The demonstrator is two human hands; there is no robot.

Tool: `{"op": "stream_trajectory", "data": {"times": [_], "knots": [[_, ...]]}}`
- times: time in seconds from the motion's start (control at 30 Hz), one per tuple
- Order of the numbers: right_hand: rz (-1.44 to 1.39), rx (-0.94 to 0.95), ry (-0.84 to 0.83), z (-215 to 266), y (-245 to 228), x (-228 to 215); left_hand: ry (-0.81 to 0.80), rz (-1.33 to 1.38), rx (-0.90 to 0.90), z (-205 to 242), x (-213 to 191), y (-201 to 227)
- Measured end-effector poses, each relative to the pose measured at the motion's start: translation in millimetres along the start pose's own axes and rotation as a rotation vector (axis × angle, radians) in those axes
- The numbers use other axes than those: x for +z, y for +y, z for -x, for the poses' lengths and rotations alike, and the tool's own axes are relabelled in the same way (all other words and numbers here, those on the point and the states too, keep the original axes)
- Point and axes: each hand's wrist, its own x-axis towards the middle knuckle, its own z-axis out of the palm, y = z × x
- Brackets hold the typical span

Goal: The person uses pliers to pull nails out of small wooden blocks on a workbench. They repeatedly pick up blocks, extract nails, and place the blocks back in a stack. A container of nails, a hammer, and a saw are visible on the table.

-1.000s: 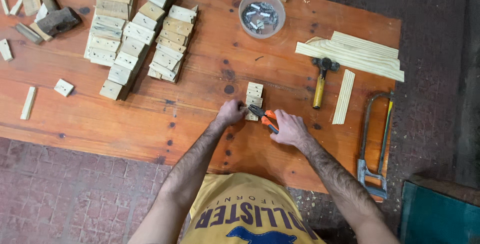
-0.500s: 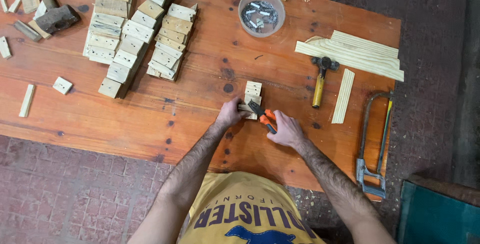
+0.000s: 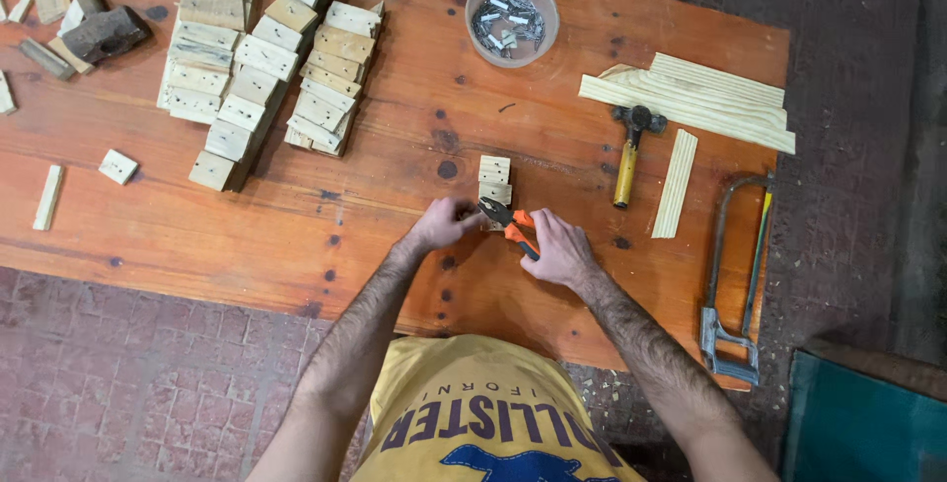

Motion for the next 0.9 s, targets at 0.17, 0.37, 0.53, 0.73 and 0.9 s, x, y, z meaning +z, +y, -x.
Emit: {"op": "stream_trajectory", "data": {"times": [0.17, 0.37, 0.53, 0.73, 0.9], "knots": [[-0.05, -0.018, -0.003, -1, -23, 5, -0.026, 0.081, -0.03, -7, 12, -47], [-0.108, 0.085, -0.097, -5, -62, 23, 0.014, -0.026, -0.053, 17, 6, -40], [-0.207, 0.215, -0.167, -16, -81, 49, 0.017, -0.235, -0.131, 7, 8, -71], [-0.216, 0.304, -0.247, -15, -111, 38, 0.032, -0.397, -0.275, -2, 27, -105], [-0.176, 0.341, -0.331, -17, -113, 43, 0.023, -0.474, -0.418, -6, 33, -103]]}}
